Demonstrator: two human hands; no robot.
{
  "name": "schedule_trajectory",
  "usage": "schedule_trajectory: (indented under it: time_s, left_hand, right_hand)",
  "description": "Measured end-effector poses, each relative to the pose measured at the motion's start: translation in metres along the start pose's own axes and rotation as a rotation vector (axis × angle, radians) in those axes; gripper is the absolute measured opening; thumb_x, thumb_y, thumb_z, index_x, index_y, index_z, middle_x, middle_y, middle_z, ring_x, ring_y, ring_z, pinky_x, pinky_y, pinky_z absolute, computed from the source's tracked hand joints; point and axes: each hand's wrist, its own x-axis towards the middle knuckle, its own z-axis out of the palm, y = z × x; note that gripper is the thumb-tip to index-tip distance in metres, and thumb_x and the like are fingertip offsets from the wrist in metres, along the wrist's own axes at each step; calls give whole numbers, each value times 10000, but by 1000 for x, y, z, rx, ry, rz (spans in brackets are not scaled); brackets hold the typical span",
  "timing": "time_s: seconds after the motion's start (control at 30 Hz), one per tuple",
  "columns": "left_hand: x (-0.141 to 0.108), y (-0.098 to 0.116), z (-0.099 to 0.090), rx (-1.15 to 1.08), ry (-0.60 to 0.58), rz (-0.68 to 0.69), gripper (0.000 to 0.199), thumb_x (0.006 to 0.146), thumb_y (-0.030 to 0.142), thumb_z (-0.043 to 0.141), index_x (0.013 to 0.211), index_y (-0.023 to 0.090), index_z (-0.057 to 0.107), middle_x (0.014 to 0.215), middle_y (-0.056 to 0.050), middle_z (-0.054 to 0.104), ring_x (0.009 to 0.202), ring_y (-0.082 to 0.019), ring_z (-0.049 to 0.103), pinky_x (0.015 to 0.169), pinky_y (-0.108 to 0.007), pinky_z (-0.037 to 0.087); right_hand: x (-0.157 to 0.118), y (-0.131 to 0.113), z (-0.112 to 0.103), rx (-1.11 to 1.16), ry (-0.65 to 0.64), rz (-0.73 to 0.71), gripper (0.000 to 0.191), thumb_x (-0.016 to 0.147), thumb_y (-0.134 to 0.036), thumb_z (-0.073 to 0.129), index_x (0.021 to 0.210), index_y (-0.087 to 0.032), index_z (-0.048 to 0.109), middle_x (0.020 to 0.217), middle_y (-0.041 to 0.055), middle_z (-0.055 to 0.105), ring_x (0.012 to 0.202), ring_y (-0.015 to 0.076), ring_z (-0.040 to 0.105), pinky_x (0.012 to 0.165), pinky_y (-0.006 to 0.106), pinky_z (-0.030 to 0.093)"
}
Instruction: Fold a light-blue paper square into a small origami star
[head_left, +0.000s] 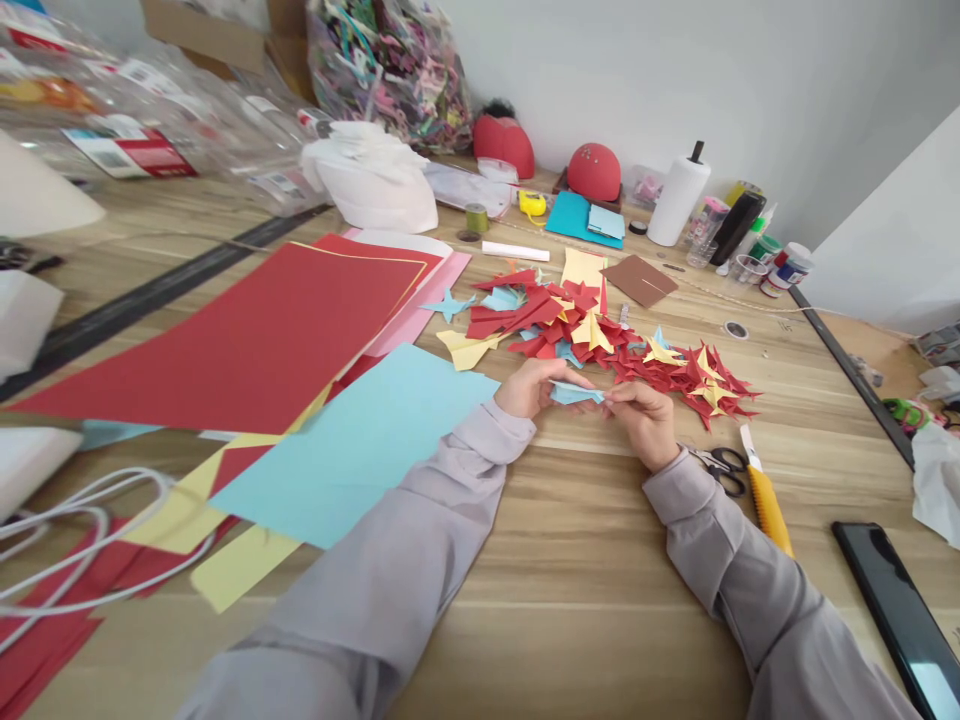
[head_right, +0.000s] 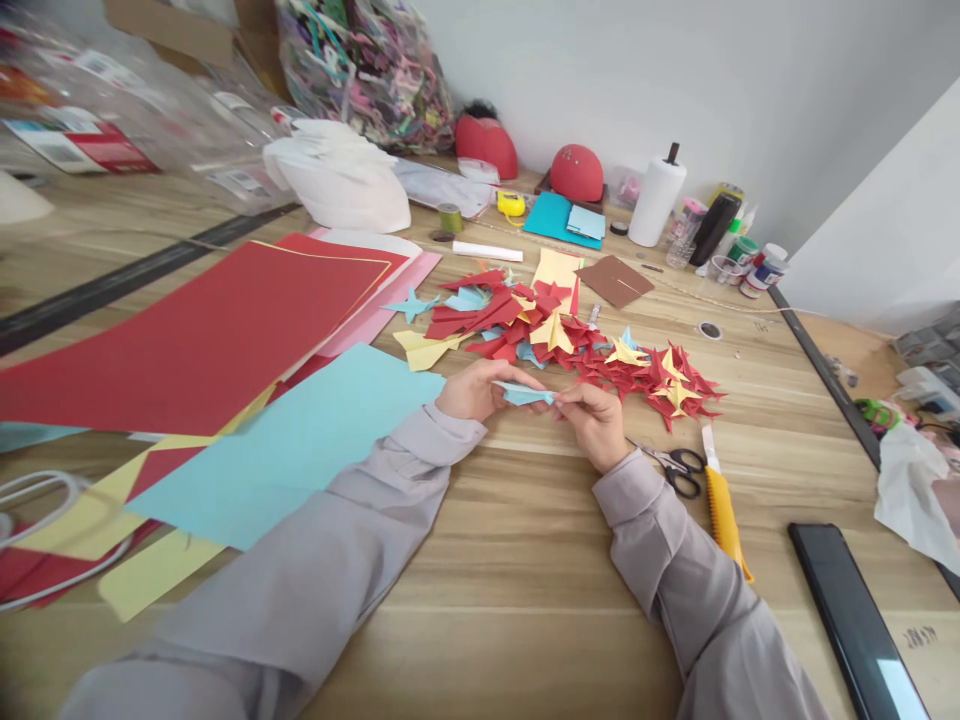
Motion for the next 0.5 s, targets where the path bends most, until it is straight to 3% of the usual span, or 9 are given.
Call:
schedule_trajectory:
  time_s: [0.13, 0.23, 0.4, 0.5]
  left_hand:
    - [-4, 12, -1, 386, 52, 105, 302, 593, 445, 757, 699, 162, 762, 711, -86, 731, 693, -219, 663, 643, -295, 509]
    - [-5, 15, 2, 584, 42, 150, 306, 534, 327, 819, 796, 177, 768, 777, -58, 739, 730, -204, 661, 687, -285, 504]
    - [-4, 8, 5, 692, 70, 244, 256, 567, 298, 814, 784, 167, 771, 782, -69, 719, 725, -190, 641, 701, -287, 490]
    - [-2, 3, 4, 711, 81, 264, 254, 580, 296, 812, 800, 175, 773, 775, -66, 701, 721, -183, 625, 689, -284, 481]
  right_hand:
    - [-2, 2, -4, -229, -144, -165, 125, 794, -303, 629, 703, -261, 705, 694, 28, 694, 651, 177, 644, 648, 339, 527]
    - [-4, 5, -9, -379, -212, -253, 164, 831, -276, 570, 772, -273, 723, 806, 48, 722, 762, 196, 664, 728, 360, 530]
    - [-4, 7, -11, -480, -228, -350, 214, 835, -214, 525, 797, -277, 726, 900, 59, 726, 839, 201, 671, 743, 352, 530]
    - [-4, 8, -10, -490, -211, -329, 201, 836, -226, 524, 799, -277, 715, 871, 49, 725, 820, 197, 670, 751, 347, 529]
